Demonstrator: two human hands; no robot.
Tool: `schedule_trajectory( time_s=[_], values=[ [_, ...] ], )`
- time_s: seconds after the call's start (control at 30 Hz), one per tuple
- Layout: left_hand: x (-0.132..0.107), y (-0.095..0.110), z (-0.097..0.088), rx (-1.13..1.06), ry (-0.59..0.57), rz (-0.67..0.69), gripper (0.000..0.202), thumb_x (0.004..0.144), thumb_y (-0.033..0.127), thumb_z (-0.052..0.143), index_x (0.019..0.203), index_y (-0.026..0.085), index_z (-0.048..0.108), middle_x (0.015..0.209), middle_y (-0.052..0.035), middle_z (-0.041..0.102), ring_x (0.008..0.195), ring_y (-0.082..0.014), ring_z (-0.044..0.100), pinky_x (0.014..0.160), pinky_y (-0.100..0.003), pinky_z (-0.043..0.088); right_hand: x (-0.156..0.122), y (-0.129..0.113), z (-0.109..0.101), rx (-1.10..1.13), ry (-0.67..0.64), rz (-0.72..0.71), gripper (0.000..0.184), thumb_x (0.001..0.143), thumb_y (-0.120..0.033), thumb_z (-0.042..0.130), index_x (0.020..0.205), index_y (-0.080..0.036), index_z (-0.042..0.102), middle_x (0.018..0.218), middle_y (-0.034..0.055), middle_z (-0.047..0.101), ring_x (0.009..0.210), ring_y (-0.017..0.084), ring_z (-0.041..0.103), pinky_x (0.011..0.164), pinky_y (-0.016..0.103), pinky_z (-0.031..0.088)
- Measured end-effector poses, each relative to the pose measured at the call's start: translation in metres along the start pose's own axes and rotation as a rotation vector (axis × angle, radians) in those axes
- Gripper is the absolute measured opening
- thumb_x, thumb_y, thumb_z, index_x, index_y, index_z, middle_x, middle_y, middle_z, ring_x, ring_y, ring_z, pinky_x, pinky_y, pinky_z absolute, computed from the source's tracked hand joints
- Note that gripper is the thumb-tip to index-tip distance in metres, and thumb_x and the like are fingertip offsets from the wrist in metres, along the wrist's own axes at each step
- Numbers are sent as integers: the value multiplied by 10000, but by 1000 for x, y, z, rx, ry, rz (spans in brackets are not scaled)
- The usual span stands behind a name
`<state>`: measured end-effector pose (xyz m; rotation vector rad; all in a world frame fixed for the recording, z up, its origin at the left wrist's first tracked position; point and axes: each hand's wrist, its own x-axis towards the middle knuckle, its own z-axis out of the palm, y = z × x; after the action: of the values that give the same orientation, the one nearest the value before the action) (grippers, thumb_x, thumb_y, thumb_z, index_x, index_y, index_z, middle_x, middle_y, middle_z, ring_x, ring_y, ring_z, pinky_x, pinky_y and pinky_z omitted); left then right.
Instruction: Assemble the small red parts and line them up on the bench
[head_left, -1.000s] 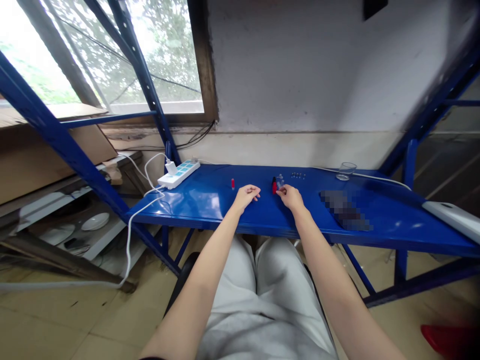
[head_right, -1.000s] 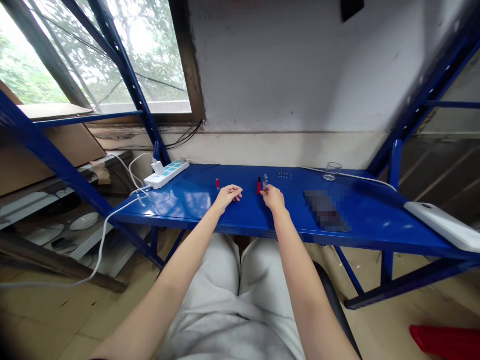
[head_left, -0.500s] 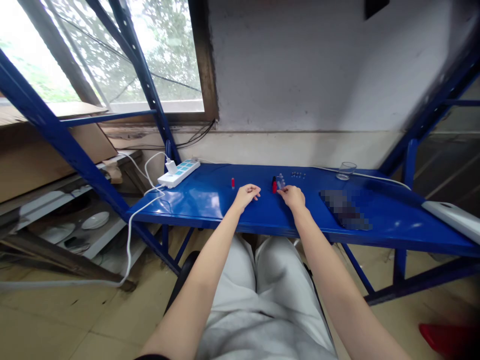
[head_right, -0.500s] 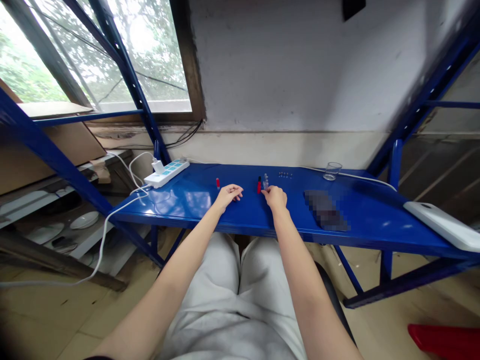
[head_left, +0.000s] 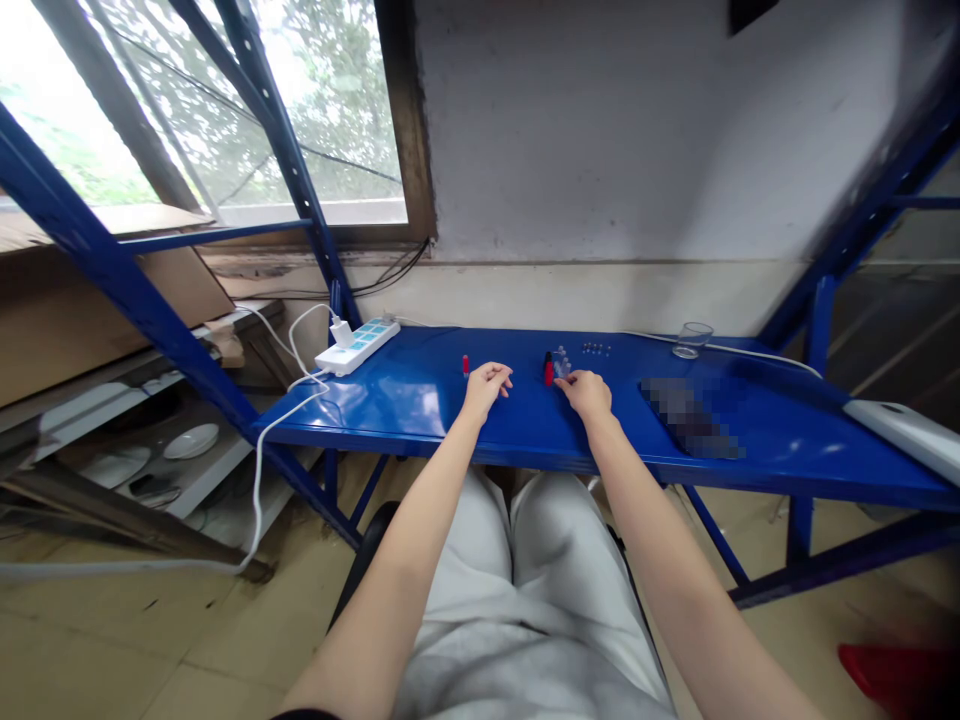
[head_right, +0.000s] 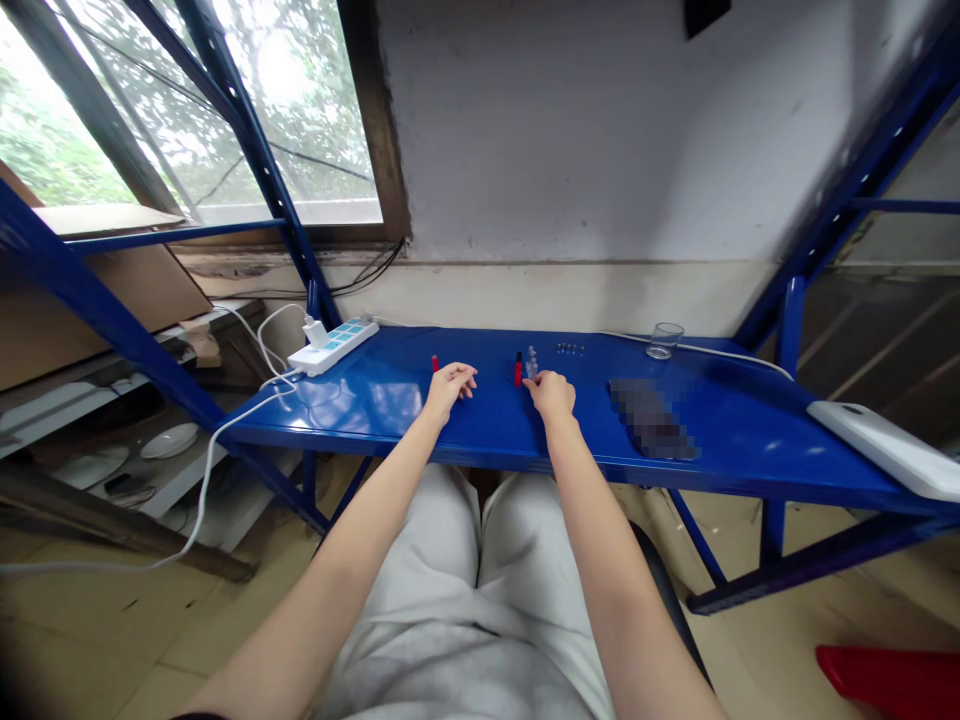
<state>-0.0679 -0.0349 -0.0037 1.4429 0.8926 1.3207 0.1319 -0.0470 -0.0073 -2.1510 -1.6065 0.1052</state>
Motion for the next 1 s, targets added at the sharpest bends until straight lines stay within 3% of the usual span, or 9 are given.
schedule_trajectory(
  time_s=[0.3, 0.43, 0.6, 0.7, 0.77, 0.87, 1.0],
  values=[
    [0, -2, -1, -8, 3, 15, 162, 708, 282, 539, 740, 133, 593, 579, 1, 563, 440, -66, 489, 447, -195, 329, -5, -1, -2, 71, 51, -6, 332, 767, -480, 480, 878, -199, 616, 807, 87, 648, 790, 230, 596, 610, 291, 399],
    [0, -1, -1, -11, 11, 16, 153, 706, 273, 533, 734, 134, 592, 575, 0, 563, 434, -66, 486, 435, -191, 318, -8, -4, -7, 180, 140, 54, 271, 752, -391, 467, 905, -198, 580, 800, 80, 636, 751, 225, 581, 614, 294, 393],
    [-1, 3, -1, -29, 30, 20, 120, 699, 236, 526, 715, 133, 586, 554, 5, 554, 422, -66, 483, 440, -195, 332, -14, -6, -13, 388, 389, 17, 236, 739, -285, 419, 919, -184, 533, 770, 59, 611, 712, 205, 551, 651, 300, 382],
    [-1, 2, -1, -11, 61, 39, 119, 709, 233, 512, 709, 137, 581, 549, 10, 549, 413, -65, 478, 444, -196, 341, -13, -4, -10, 524, 587, -93, 242, 763, -227, 338, 936, -177, 500, 800, 57, 591, 735, 187, 537, 681, 296, 382],
    [-1, 0, 1, 32, 69, 65, 123, 717, 242, 507, 708, 142, 577, 543, 14, 541, 410, -67, 474, 446, -199, 345, -12, -3, -7, 602, 652, -178, 233, 791, -232, 306, 927, -178, 487, 816, 57, 578, 740, 175, 531, 688, 290, 386],
    [-3, -3, 4, 142, 58, 113, 137, 731, 276, 513, 708, 153, 568, 521, 22, 520, 419, -76, 465, 461, -206, 357, -12, -2, -5, 656, 668, -262, 226, 825, -262, 283, 906, -181, 478, 827, 57, 568, 742, 165, 527, 699, 284, 393],
    [-3, 4, -3, 340, 93, 251, 153, 759, 305, 507, 731, 172, 578, 530, 24, 501, 476, -82, 461, 519, -206, 356, -17, -5, -7, 607, 610, -258, 272, 851, -260, 224, 934, -176, 468, 840, 70, 563, 769, 160, 536, 721, 272, 402]
  ],
)
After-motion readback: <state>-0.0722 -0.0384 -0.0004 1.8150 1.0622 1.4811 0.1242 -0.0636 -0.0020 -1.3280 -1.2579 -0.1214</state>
